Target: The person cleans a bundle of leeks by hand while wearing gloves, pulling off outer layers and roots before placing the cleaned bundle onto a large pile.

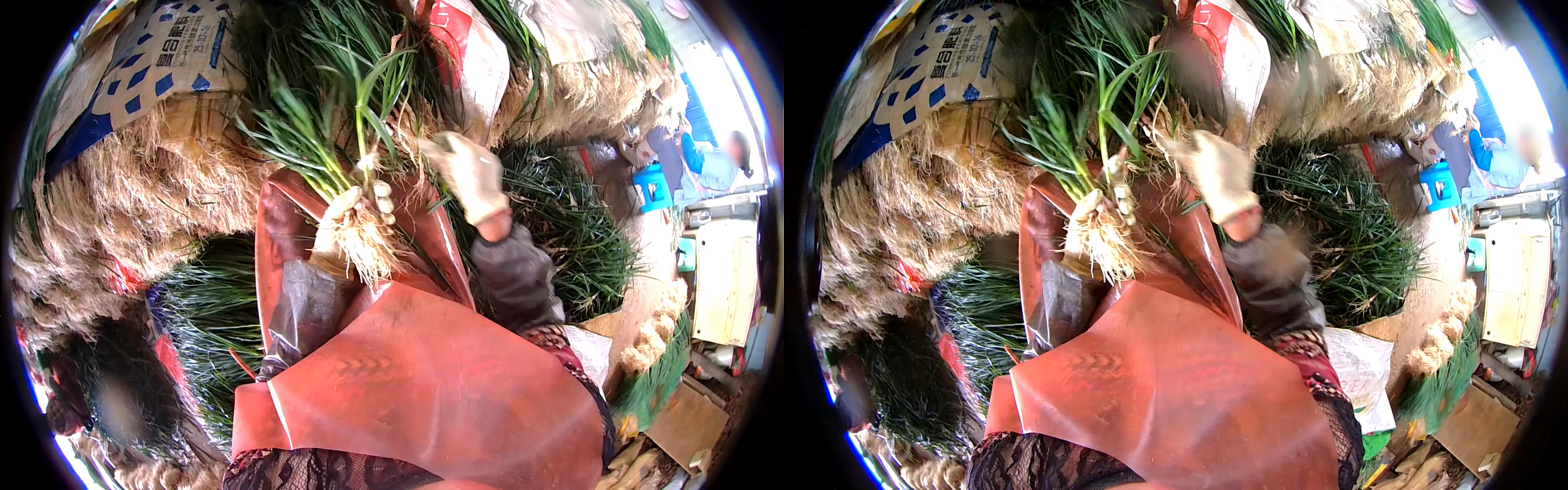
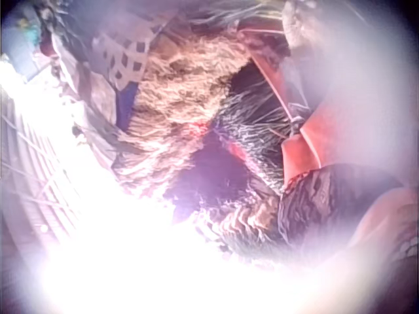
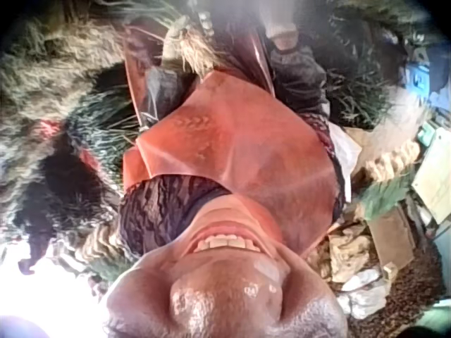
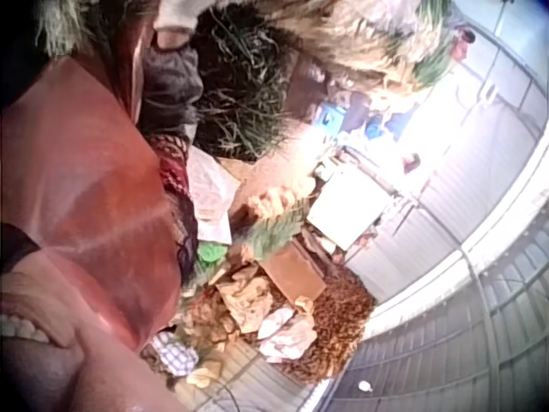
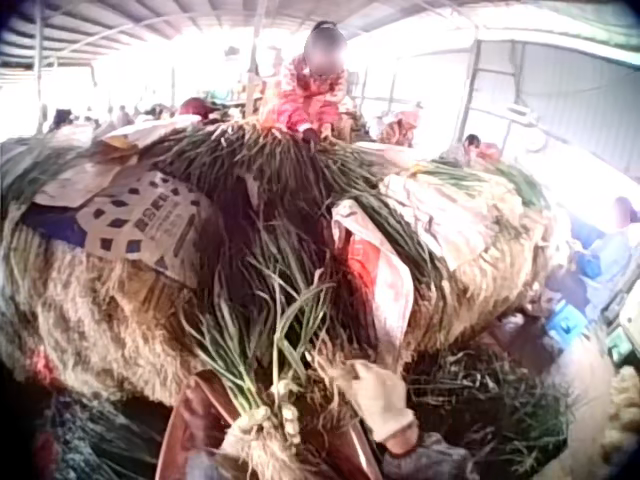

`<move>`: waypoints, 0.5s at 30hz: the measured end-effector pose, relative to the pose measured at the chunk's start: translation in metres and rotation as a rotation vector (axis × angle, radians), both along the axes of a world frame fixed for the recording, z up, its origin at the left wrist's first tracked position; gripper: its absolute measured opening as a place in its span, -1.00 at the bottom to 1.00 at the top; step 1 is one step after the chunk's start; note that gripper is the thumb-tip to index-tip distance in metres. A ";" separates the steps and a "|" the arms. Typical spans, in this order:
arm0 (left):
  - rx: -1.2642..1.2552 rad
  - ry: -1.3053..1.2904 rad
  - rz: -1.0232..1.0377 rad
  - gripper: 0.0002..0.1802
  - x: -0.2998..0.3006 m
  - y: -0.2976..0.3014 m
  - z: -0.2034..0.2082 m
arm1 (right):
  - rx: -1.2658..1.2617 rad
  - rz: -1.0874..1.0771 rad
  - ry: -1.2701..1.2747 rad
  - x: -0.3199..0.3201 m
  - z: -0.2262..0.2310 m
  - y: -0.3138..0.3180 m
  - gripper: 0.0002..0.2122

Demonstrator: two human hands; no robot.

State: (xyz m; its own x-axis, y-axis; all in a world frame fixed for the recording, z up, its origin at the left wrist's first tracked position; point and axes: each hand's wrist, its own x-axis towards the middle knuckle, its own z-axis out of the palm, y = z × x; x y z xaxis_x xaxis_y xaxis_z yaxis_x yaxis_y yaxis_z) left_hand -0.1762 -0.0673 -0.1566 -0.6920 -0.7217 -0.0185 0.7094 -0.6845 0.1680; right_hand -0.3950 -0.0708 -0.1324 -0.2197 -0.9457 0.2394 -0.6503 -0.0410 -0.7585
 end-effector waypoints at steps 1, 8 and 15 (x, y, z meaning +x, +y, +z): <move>0.007 -0.016 -0.030 -0.41 -0.002 0.001 -0.002 | 0.174 -0.006 -0.642 0.023 0.007 -0.013 -0.61; -0.022 -0.131 0.020 -0.41 0.043 0.001 0.016 | 0.338 0.048 -0.906 0.022 0.000 -0.059 -0.80; -0.053 -0.284 -0.040 -0.51 0.055 0.004 0.046 | 0.043 -0.198 0.275 -0.027 -0.047 -0.040 -0.73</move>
State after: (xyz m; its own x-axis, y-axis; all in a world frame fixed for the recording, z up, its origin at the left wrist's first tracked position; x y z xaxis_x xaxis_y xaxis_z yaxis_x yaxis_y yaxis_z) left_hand -0.1216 -0.0637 -0.1111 -0.6923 -0.6992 -0.1785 0.6017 -0.6958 0.3922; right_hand -0.4218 -0.1104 -0.1791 -0.3325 -0.9018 0.2762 -0.8228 0.1342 -0.5523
